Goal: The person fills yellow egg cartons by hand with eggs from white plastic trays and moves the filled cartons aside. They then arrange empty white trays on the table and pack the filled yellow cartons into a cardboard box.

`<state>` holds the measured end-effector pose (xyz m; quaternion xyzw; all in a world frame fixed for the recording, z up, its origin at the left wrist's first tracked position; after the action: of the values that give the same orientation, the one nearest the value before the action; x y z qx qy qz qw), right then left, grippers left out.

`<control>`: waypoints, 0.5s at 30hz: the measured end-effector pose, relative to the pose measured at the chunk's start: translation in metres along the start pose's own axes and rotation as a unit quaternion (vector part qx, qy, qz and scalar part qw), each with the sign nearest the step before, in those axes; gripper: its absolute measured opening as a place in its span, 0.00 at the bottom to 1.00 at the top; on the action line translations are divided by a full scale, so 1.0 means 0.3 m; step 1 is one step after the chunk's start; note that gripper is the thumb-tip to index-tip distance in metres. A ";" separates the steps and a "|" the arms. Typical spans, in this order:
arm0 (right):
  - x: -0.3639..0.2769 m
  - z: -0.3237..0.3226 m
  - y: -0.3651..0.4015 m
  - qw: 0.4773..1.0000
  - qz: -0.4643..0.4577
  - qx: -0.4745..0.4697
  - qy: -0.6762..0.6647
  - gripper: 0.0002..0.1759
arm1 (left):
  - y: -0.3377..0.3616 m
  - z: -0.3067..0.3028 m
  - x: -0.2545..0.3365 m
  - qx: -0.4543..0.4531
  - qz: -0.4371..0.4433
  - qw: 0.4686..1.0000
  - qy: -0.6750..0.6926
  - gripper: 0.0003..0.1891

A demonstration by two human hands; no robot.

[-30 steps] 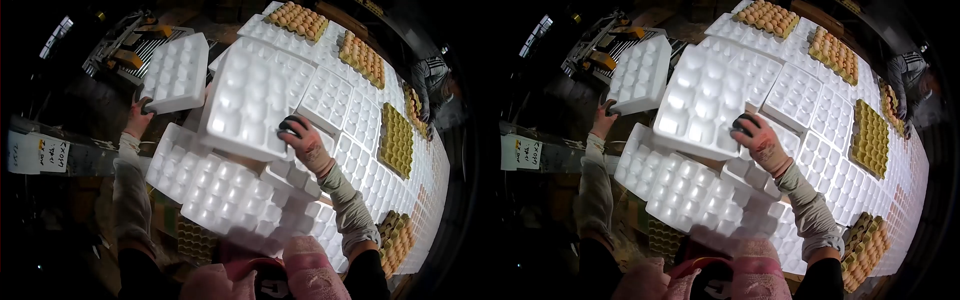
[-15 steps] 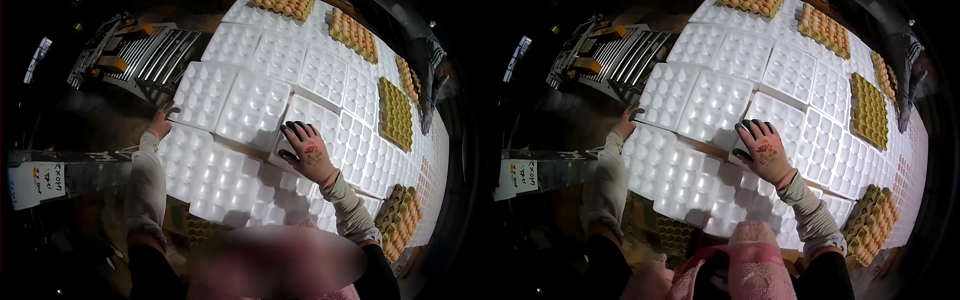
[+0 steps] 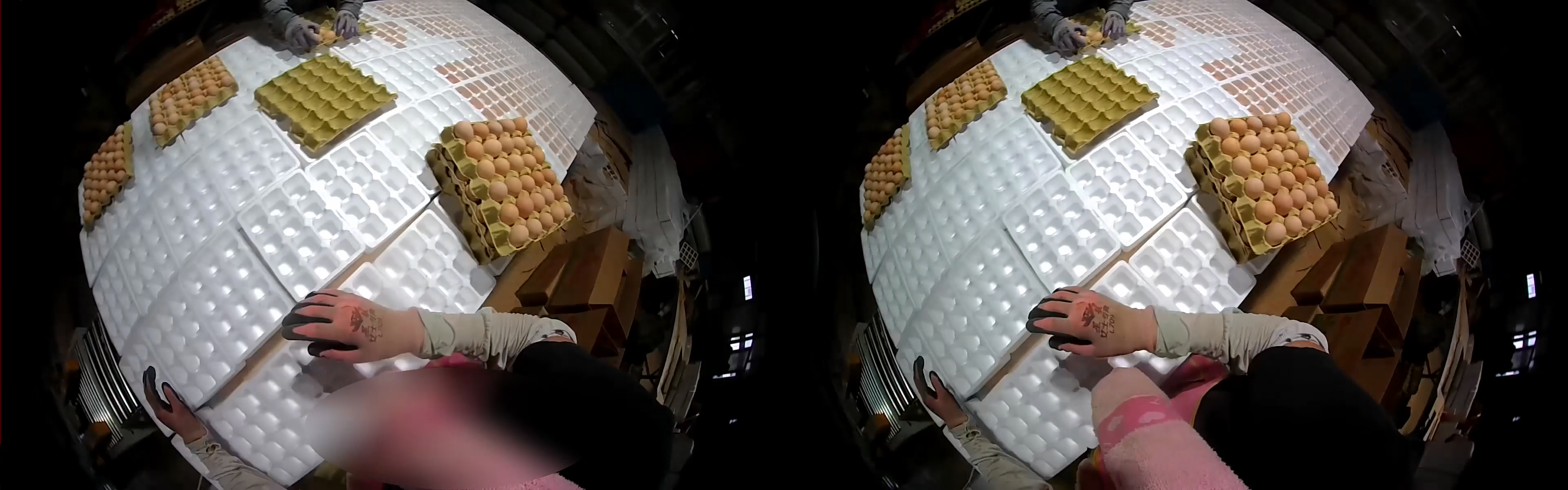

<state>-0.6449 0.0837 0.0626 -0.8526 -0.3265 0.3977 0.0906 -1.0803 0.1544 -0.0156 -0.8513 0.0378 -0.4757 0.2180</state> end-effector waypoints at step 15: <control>1.025 -1.559 0.920 0.969 0.204 0.000 0.140 0.30 | 0.084 2.028 1.364 -0.409 0.202 0.881 -0.129 0.37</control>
<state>-0.0217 0.1138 0.0700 -0.9484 -0.1298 0.2844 0.0527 -0.3511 0.2245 0.0236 -0.8926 0.3716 -0.2492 -0.0550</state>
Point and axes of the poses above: each hand's wrist, its own y-axis away from the middle knuckle, its own z-axis out of the palm, x = y × z, the point moved 3 cm from there along -y, towards the middle knuckle, and after that the axes turned 1 degree about y, right-handed, at the moved point
